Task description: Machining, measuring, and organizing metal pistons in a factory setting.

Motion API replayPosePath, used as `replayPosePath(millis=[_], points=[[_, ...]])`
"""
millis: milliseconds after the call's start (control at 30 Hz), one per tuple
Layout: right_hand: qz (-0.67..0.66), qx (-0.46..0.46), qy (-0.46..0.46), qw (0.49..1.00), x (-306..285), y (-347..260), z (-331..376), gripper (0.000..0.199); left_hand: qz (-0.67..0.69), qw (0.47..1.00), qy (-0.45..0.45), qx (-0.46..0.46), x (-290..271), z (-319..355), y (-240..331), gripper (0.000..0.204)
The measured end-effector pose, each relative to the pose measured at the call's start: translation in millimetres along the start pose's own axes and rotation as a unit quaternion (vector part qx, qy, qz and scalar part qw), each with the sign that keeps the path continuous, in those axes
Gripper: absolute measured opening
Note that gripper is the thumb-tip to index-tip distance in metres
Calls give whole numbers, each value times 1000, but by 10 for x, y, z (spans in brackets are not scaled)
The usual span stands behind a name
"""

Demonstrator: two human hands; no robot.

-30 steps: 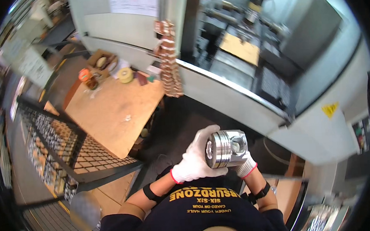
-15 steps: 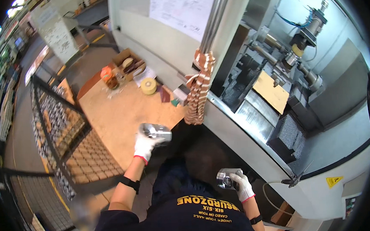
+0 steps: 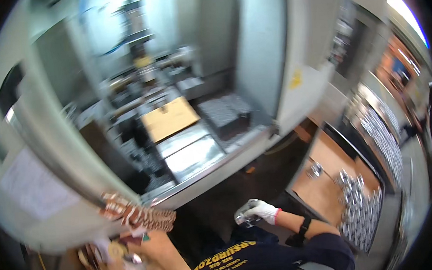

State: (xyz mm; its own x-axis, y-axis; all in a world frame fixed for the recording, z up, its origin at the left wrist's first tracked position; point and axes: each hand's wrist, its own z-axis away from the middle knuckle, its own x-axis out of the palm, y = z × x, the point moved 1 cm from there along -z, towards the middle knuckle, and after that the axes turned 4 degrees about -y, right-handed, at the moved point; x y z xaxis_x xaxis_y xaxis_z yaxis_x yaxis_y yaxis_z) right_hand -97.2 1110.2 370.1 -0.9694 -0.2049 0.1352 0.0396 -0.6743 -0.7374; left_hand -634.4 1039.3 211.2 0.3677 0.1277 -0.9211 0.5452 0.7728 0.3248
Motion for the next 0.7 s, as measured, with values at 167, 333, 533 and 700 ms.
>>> replayPosePath(millis=[167, 333, 533, 700], points=[[232, -63, 87, 967, 22, 445, -129, 41, -175, 975, -129, 42, -230, 9, 342, 106], [379, -151, 116, 906, 11, 434, -5, 43, -345, 901, -10, 261, 301, -305, -57, 78], [445, -221, 203, 844, -429, 641, 619, 22, -510, 563, -157, 631, 617, 329, 947, 58], [490, -220, 280, 796, -968, 955, 1262, 33, 85, 698, -471, 532, 474, 2325, 2340, 42]])
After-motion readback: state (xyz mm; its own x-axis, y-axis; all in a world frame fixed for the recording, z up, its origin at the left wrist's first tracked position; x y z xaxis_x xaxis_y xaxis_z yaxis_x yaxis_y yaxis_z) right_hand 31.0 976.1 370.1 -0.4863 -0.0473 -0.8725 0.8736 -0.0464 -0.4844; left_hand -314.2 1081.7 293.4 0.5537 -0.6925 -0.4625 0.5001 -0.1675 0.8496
